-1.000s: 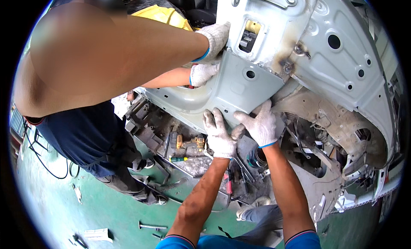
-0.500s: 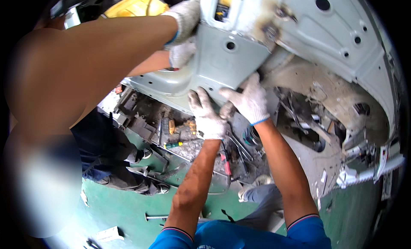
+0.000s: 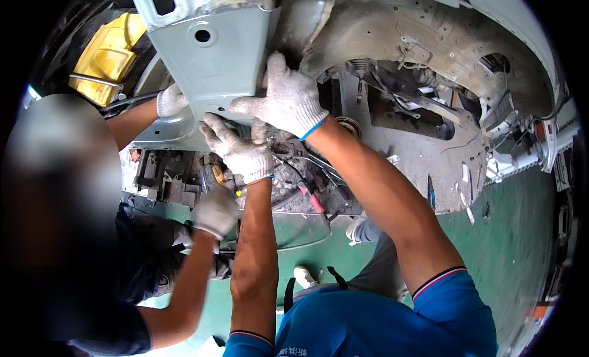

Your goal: The person aligns and secures a metal car panel onto the vehicle's frame using a power drill. The person works alongside another individual in a workshop, handling the panel and fastening it in place.

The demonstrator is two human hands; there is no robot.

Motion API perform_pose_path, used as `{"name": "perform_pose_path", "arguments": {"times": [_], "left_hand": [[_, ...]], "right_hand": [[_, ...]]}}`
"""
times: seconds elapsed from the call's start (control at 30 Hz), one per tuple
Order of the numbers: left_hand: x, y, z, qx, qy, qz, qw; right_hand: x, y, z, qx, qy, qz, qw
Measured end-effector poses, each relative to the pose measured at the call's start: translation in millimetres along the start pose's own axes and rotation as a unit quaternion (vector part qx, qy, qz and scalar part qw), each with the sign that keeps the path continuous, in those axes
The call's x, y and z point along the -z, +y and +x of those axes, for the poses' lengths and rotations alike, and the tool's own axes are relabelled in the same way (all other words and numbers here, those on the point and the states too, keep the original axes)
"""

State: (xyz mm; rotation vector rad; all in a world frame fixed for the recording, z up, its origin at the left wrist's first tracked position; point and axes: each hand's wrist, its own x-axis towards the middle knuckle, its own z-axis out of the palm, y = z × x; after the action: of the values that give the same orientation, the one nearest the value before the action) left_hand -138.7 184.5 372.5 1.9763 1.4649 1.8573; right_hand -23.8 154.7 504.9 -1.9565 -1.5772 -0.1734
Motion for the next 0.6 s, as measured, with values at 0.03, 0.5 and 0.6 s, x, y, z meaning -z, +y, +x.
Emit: {"name": "perform_pose_path", "arguments": {"times": [0.03,0.5,0.6], "left_hand": [[-0.1,-0.6,-1.7,0.000,-0.002,0.000,1.000],[3.8,5.6,3.3,-0.008,-0.005,0.006,1.000],[4.0,3.2,3.8,-0.005,-0.016,0.001,1.000]], "right_hand": [[-0.1,1.2,-1.9,0.011,0.014,-0.006,1.000],[-1.8,3.0,-1.6,0.041,0.043,0.003,0.998],[-2.2,4.6,-2.3,0.045,0.040,-0.014,0.998]]}}
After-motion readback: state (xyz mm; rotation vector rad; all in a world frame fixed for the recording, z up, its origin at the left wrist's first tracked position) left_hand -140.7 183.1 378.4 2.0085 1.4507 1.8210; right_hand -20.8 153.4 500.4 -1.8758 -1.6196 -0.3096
